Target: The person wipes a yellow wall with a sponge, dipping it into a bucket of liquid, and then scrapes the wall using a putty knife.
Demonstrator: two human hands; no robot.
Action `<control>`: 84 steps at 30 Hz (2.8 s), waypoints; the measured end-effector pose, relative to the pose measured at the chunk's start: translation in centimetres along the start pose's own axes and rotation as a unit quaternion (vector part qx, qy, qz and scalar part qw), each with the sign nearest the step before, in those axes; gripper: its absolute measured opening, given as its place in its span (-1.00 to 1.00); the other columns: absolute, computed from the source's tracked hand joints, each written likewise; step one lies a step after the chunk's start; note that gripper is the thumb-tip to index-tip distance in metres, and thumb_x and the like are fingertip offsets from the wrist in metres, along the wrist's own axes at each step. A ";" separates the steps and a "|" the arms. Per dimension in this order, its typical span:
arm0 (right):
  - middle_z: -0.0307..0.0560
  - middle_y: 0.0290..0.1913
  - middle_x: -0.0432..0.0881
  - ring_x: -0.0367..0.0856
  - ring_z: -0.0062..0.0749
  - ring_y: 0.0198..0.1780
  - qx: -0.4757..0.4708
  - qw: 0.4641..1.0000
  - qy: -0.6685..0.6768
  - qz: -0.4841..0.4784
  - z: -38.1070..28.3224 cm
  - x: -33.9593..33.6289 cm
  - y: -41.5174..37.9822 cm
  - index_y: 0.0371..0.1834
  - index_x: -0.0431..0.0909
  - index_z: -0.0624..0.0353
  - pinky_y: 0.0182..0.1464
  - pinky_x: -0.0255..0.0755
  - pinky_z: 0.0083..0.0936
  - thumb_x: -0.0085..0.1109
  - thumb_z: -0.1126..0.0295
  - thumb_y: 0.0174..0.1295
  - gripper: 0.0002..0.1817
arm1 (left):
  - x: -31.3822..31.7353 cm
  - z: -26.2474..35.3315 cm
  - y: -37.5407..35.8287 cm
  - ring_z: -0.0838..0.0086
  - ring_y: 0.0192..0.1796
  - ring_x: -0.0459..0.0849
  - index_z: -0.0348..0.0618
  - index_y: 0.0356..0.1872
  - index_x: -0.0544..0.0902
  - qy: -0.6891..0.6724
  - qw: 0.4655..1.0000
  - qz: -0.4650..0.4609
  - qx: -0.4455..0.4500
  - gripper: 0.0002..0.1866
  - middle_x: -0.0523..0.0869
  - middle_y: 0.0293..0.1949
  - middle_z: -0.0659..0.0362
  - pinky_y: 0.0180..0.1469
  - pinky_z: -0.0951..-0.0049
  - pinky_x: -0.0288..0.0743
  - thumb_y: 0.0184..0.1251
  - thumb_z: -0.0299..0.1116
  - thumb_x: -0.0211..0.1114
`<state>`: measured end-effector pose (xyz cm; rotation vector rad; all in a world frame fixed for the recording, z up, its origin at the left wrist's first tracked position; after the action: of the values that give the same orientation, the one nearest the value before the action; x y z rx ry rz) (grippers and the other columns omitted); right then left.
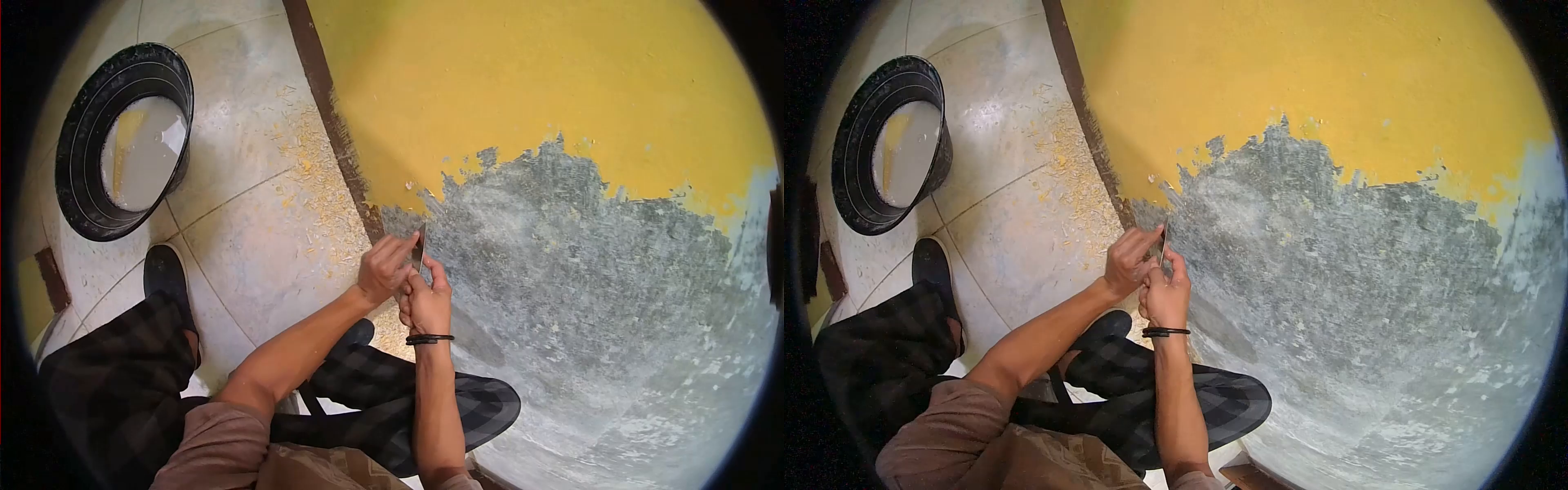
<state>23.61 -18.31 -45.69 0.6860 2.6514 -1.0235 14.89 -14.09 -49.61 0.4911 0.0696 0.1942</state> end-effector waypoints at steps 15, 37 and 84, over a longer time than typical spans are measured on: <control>-0.22 -0.55 0.38 0.23 -0.65 -0.76 0.011 0.999 -0.016 -0.048 -1.2 0.4 -2.6 0.16 0.29 0.04 -0.80 -0.03 -0.68 0.02 0.46 0.26 -0.61 | -0.1 -8.4 -0.2 0.60 -0.37 0.49 -0.18 -0.20 0.48 -0.670 0.561 0.059 -0.482 -0.88 0.52 -0.40 0.28 -0.30 0.64 0.43 0.38 -0.36 0.13; -0.26 -0.56 0.38 0.25 -0.67 -0.70 -0.002 0.995 -0.069 -0.075 -0.5 0.3 -0.3 0.33 0.20 -0.08 -0.72 0.07 -0.70 -0.09 0.57 0.25 -0.44 | 6.6 -2.7 -5.5 0.46 -0.43 0.55 -0.10 -0.29 0.50 -0.646 0.442 -0.162 -0.600 -0.62 0.54 -0.45 0.24 -0.34 0.42 0.47 0.28 0.04 0.21; -0.06 -0.23 0.59 0.55 -0.53 -0.30 -0.075 0.979 -0.188 0.016 -1.9 1.4 3.0 0.10 0.41 0.28 -0.28 0.44 -0.61 -0.06 0.64 0.14 -0.60 | 8.2 -4.5 -4.2 0.31 -0.63 0.33 0.04 -0.47 0.42 -0.572 0.366 -0.097 -0.728 -0.56 0.40 -0.61 0.24 -0.51 0.14 0.26 0.25 0.21 0.09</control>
<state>23.80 -14.59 -46.56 0.4483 2.3490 -0.8384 23.10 -14.06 -55.70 -1.3263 -1.3801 -0.4067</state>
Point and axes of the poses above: each hand's wrist, its own y-axis towards the middle knuckle, its own x-axis out of the palm, z = x × y, the point moved 8 cm from there along y, towards the middle knuckle
